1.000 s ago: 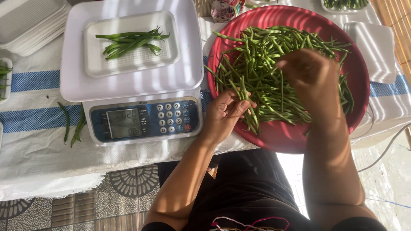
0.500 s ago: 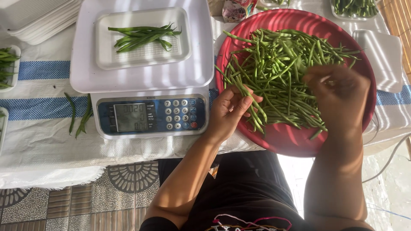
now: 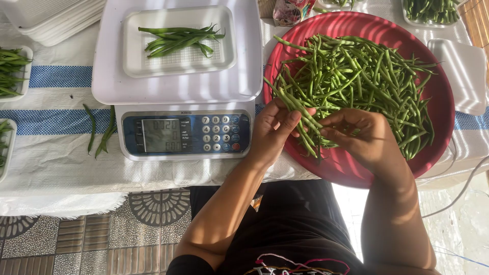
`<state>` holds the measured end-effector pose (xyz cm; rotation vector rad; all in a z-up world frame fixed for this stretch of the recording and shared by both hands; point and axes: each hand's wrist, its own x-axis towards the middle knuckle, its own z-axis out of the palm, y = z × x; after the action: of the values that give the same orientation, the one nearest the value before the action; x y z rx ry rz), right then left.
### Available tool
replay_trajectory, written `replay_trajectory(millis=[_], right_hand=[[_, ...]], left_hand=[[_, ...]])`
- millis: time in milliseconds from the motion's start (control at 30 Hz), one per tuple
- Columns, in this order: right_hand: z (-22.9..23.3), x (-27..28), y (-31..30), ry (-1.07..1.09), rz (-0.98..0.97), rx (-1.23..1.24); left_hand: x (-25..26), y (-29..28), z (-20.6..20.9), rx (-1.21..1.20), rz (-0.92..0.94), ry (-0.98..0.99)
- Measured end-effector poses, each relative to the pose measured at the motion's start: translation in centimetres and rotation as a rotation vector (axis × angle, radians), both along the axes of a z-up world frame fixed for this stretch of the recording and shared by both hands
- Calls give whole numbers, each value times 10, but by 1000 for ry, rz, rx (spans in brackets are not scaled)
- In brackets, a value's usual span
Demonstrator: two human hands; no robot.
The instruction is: Sorting and weighing green beans by picking them from a bowl and placing them onto a scale
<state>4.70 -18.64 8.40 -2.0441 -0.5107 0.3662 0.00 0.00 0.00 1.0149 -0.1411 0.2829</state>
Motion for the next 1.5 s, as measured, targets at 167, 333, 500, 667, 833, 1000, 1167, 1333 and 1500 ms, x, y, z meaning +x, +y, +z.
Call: replay_trajectory(millis=[167,333,500,667,833,1000,1167,1333,1500], right_hand=[[-7,0,-1,44,78,19],[-9,-9,8,10,33,-29],[6,-11,14,-3,62,-100],[7,65,-27,-495,95,-358],[-23,121,-15,-924,-64,-511],[-32,123,-19,-948,-123,-432],[14,68,-9,-503,-136,158],[14,54,11,-175,258,439],[-7,45,42,3,185,529]], left_hand=[[-3,-1,4,69,12,25],[4,-10,-3,61,89,-50],[8,-8,-17,146,106,-130],[0,-3,-14,136,-2,-94],[2,-2,-11,162,-4,-60],[4,-3,-12,169,17,-66],[5,-2,-12,152,0,-48],[9,-5,-23,151,60,-35],[19,-12,-41,197,151,-56]])
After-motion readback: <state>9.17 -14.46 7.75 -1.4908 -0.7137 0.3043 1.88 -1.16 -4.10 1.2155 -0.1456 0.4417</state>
